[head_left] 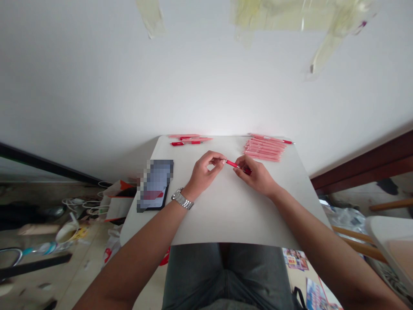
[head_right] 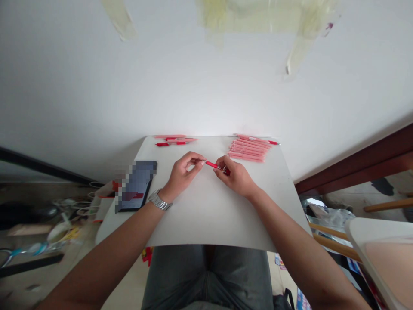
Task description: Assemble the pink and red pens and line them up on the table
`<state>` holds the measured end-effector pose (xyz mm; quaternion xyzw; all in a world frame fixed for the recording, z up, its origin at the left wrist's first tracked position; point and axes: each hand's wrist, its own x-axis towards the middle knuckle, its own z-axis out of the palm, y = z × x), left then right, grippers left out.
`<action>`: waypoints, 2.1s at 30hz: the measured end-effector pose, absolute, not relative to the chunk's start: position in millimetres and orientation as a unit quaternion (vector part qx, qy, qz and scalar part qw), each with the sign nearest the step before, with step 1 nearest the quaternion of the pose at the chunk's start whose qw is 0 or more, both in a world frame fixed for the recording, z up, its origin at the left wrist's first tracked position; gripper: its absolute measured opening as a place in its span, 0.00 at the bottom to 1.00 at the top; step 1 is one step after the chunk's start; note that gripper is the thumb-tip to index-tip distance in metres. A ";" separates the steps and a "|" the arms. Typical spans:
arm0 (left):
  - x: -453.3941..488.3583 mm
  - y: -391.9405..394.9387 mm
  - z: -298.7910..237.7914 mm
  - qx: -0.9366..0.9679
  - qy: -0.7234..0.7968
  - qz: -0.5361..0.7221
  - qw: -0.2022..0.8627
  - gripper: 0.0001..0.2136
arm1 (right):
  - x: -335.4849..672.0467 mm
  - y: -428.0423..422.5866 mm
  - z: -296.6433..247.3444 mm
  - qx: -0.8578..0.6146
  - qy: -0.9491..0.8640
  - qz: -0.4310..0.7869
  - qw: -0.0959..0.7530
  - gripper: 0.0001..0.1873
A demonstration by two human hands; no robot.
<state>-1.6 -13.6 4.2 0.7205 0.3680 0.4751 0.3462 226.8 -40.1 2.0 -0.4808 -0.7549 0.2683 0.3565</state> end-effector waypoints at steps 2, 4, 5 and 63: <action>-1.7 -13.7 5.1 0.719 0.373 0.474 0.344 0.08 | 227.0 -39.9 2.1 -0.480 -0.755 0.270 0.357 0.10; -1.9 -13.6 5.7 0.718 0.374 0.475 0.345 0.09 | 227.3 -39.5 1.4 -0.479 -0.754 0.268 0.360 0.10; -2.1 -13.4 5.9 0.716 0.374 0.477 0.347 0.09 | 227.5 -39.2 0.7 -0.480 -0.753 0.267 0.362 0.10; -2.8 -6.5 -3.9 0.641 0.375 0.532 0.406 0.10 | 229.2 -34.4 -2.9 -0.513 -0.722 0.246 0.394 0.12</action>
